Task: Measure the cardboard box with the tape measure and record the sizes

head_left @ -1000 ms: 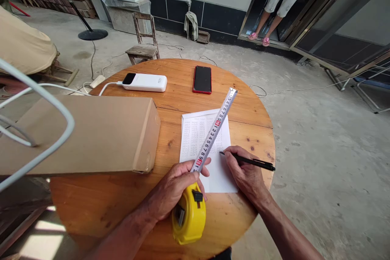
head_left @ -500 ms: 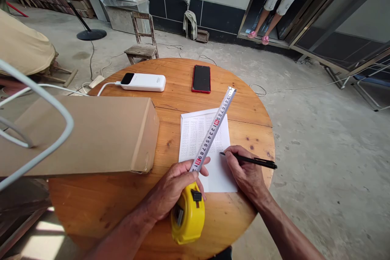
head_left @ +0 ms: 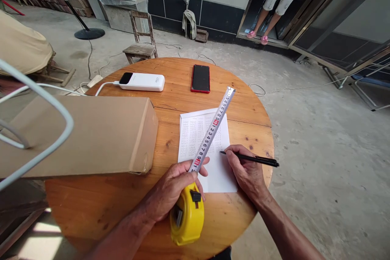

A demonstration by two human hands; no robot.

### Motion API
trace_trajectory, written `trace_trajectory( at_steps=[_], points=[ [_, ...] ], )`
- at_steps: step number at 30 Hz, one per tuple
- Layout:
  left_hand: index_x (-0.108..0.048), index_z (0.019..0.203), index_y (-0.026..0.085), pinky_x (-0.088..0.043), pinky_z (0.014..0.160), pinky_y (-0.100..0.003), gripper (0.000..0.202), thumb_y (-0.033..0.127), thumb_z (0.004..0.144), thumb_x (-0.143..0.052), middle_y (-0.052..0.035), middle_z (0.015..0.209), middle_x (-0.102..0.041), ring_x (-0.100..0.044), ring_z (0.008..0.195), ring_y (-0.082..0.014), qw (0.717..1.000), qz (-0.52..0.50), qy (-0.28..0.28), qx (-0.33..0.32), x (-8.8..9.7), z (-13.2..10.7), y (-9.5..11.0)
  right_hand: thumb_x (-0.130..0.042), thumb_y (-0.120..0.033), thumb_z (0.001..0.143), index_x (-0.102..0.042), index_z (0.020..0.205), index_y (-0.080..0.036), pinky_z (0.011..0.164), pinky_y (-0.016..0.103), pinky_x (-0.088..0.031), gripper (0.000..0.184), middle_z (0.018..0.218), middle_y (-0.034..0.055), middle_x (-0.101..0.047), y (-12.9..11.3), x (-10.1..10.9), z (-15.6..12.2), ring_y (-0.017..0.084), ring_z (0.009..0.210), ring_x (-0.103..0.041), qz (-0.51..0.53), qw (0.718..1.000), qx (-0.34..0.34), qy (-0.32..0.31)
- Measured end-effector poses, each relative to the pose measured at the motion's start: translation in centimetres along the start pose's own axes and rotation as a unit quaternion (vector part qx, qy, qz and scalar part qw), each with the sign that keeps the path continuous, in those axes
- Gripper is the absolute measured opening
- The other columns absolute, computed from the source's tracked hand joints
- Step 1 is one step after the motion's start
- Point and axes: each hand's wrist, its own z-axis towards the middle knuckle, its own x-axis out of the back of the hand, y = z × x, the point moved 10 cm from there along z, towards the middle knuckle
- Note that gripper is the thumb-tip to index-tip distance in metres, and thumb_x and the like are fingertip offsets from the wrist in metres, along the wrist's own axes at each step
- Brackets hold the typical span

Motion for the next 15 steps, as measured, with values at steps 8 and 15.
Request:
trace_trajectory(
  at_steps=[8, 15],
  points=[
    [-0.06, 0.084, 0.016, -0.043, 0.06, -0.025, 0.012, 0.021, 0.082, -0.049, -0.0107, 0.089, -0.073, -0.062, 0.055, -0.0138, 1.0, -0.006, 0.006, 0.004, 0.08, 0.05, 0.03, -0.05, -0.027, 0.085, -0.06, 0.078, -0.018, 0.045, 0.022, -0.034, 0.015, 0.058, -0.0025, -0.05, -0.64, -0.1, 0.08, 0.01, 0.05, -0.041, -0.023, 1.0, 0.017, 0.002],
    [-0.057, 0.084, 0.016, -0.042, 0.055, -0.022, 0.01, 0.021, 0.082, -0.048, -0.0119, 0.104, -0.07, -0.06, 0.058, -0.0121, 1.0, 0.001, 0.006, 0.009, -0.04, -0.1, -0.02, -0.05, -0.026, 0.084, -0.06, 0.076, -0.017, 0.045, 0.022, -0.033, 0.015, 0.056, -0.003, -0.049, -1.0, 0.11, 0.17, 0.009, 0.049, -0.04, -0.036, 0.999, 0.022, 0.013]
  ],
)
